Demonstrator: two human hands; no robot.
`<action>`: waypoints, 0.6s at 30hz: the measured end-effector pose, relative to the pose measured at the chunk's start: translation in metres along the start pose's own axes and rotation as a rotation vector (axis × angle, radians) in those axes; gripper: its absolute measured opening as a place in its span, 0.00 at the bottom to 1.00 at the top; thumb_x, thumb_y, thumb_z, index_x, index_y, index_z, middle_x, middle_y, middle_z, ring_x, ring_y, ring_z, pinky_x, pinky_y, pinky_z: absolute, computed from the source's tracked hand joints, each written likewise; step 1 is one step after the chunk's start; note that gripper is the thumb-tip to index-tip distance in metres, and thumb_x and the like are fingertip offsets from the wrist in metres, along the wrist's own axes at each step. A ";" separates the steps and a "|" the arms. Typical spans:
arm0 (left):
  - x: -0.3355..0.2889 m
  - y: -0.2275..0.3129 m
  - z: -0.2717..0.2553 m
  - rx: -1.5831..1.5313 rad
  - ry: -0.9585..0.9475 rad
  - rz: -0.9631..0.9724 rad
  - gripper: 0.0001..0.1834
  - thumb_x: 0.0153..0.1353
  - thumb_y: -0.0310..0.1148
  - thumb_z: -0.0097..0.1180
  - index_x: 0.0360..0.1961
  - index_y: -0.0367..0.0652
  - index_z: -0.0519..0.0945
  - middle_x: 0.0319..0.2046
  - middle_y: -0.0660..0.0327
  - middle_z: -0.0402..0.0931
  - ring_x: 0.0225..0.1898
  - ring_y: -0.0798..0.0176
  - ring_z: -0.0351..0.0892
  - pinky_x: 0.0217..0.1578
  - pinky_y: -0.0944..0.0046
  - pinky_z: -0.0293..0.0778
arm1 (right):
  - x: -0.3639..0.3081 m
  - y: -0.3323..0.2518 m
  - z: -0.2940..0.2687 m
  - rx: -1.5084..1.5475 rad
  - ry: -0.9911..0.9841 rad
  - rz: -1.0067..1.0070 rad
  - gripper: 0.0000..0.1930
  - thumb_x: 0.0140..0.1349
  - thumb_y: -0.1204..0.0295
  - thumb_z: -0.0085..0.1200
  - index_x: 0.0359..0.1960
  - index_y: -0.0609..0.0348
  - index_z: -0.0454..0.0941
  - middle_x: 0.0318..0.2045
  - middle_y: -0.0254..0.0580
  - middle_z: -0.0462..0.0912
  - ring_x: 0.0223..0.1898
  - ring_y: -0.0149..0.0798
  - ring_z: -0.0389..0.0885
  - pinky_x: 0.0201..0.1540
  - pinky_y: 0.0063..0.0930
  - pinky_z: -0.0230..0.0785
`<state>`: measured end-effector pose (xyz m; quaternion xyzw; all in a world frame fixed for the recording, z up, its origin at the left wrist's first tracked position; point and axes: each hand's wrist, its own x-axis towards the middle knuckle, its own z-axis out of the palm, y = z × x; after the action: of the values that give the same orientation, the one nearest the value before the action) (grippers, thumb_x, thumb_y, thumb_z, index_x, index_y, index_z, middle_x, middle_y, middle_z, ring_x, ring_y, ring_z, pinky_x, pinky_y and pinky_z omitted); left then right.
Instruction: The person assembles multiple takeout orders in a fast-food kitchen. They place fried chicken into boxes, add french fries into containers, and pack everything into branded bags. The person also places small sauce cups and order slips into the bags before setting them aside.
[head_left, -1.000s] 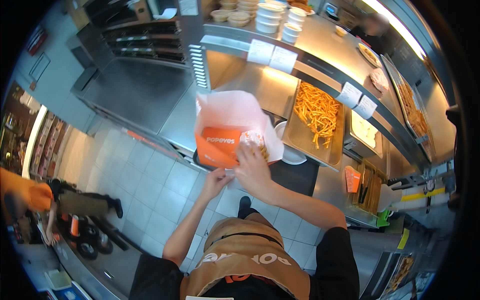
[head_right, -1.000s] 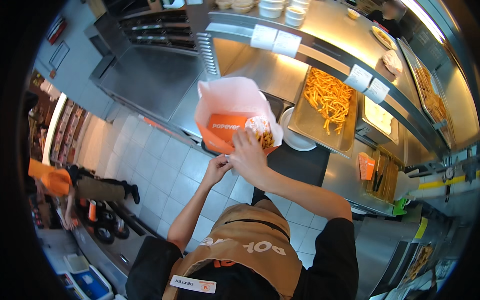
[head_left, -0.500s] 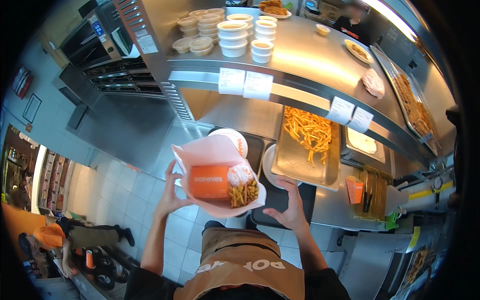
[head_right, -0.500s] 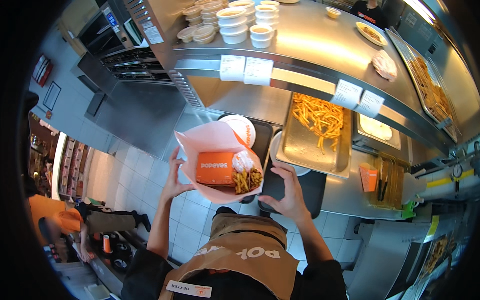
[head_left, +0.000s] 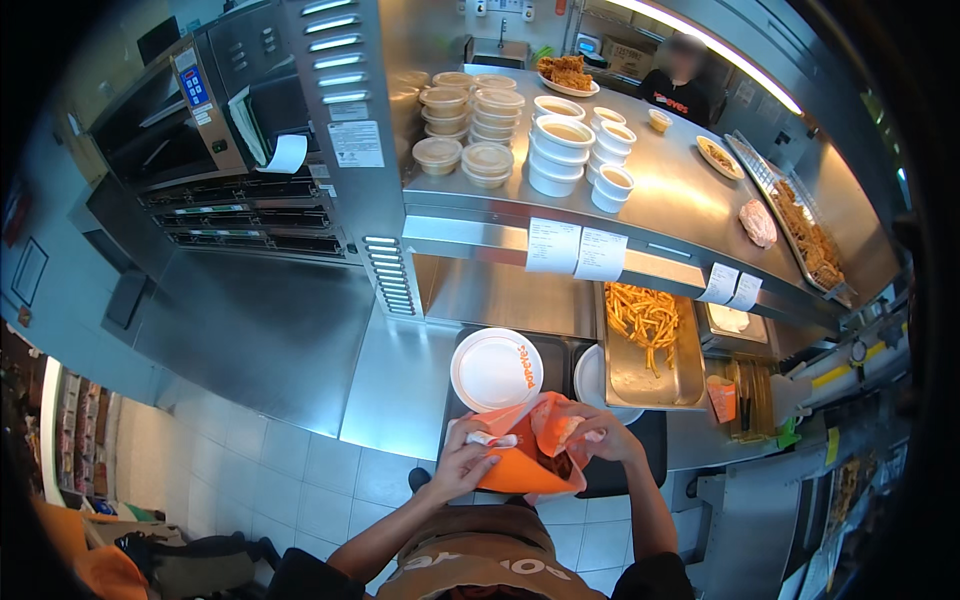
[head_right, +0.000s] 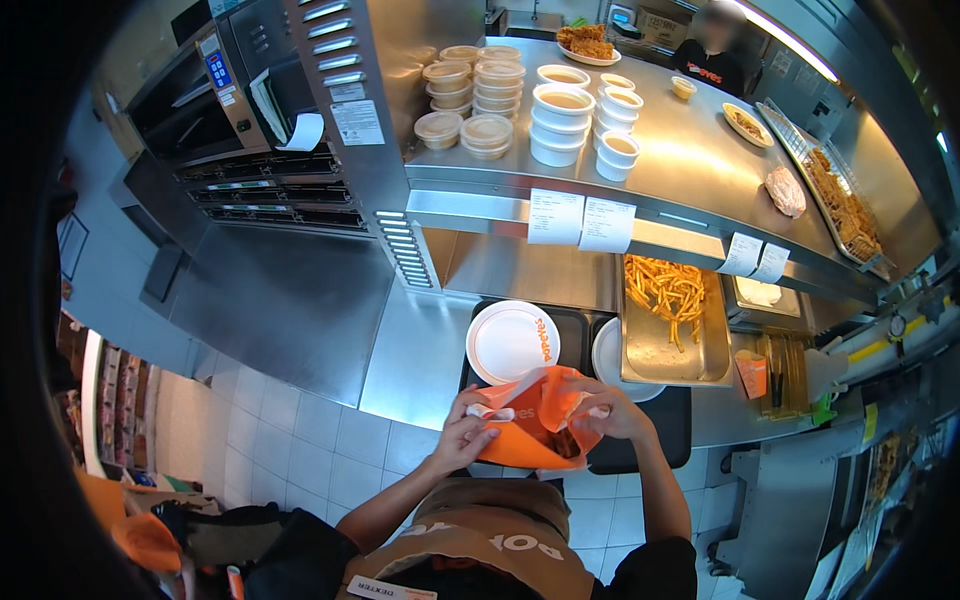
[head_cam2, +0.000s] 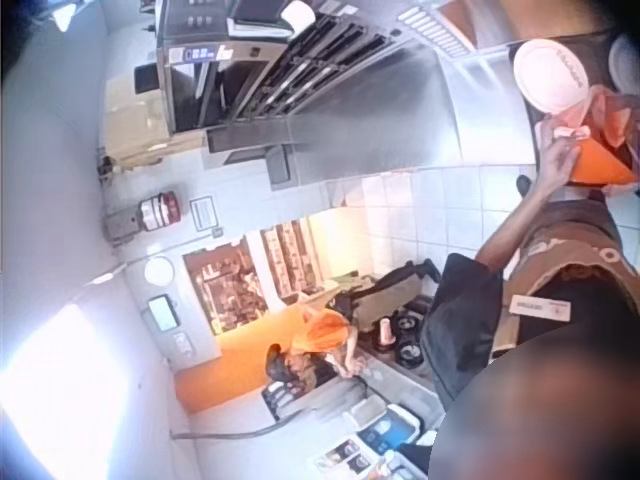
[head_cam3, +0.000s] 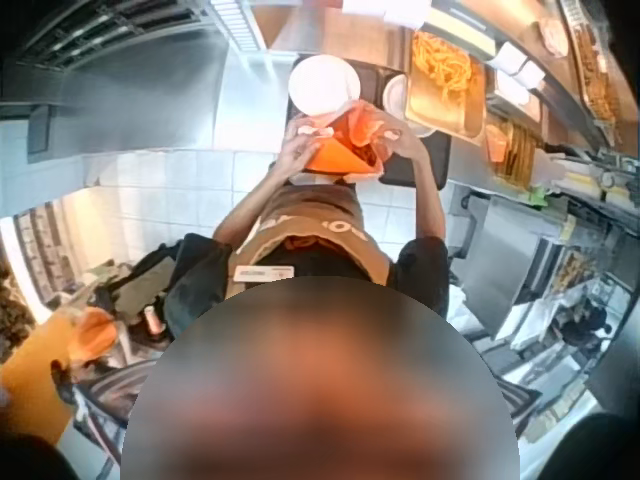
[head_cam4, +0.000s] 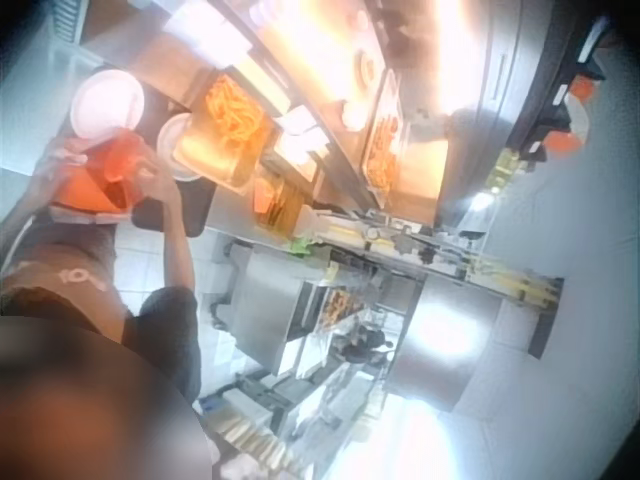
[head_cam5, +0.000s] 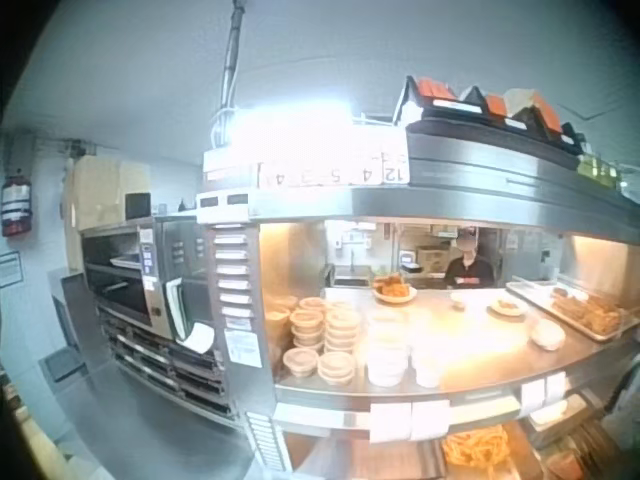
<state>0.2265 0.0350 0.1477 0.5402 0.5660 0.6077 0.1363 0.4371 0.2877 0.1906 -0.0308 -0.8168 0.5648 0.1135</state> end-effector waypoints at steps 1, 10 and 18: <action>0.003 -0.001 -0.002 -0.021 -0.016 0.014 0.07 0.57 0.25 0.66 0.37 0.38 0.82 0.51 0.52 0.72 0.58 0.47 0.69 0.65 0.46 0.59 | 0.003 -0.002 0.004 0.005 0.054 0.105 0.10 0.52 0.79 0.69 0.37 0.56 0.89 0.52 0.47 0.83 0.61 0.47 0.75 0.65 0.40 0.64; 0.033 -0.002 -0.089 -0.289 0.209 -0.011 0.08 0.64 0.29 0.63 0.35 0.35 0.79 0.49 0.51 0.76 0.46 0.58 0.75 0.45 0.62 0.72 | 0.036 -0.080 0.039 0.071 0.569 0.202 0.07 0.55 0.76 0.68 0.33 0.67 0.86 0.31 0.41 0.86 0.33 0.32 0.82 0.37 0.24 0.72; 0.061 -0.066 -0.305 -0.259 0.267 -0.147 0.07 0.62 0.28 0.63 0.38 0.34 0.83 0.46 0.61 0.74 0.49 0.64 0.73 0.53 0.65 0.66 | 0.223 -0.069 0.165 -0.012 0.655 0.160 0.12 0.58 0.67 0.71 0.36 0.63 0.86 0.27 0.37 0.87 0.30 0.26 0.81 0.35 0.27 0.74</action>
<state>-0.0732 -0.0611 0.1916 0.3901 0.5341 0.7300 0.1722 0.1891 0.1512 0.2325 -0.2755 -0.7353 0.5271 0.3250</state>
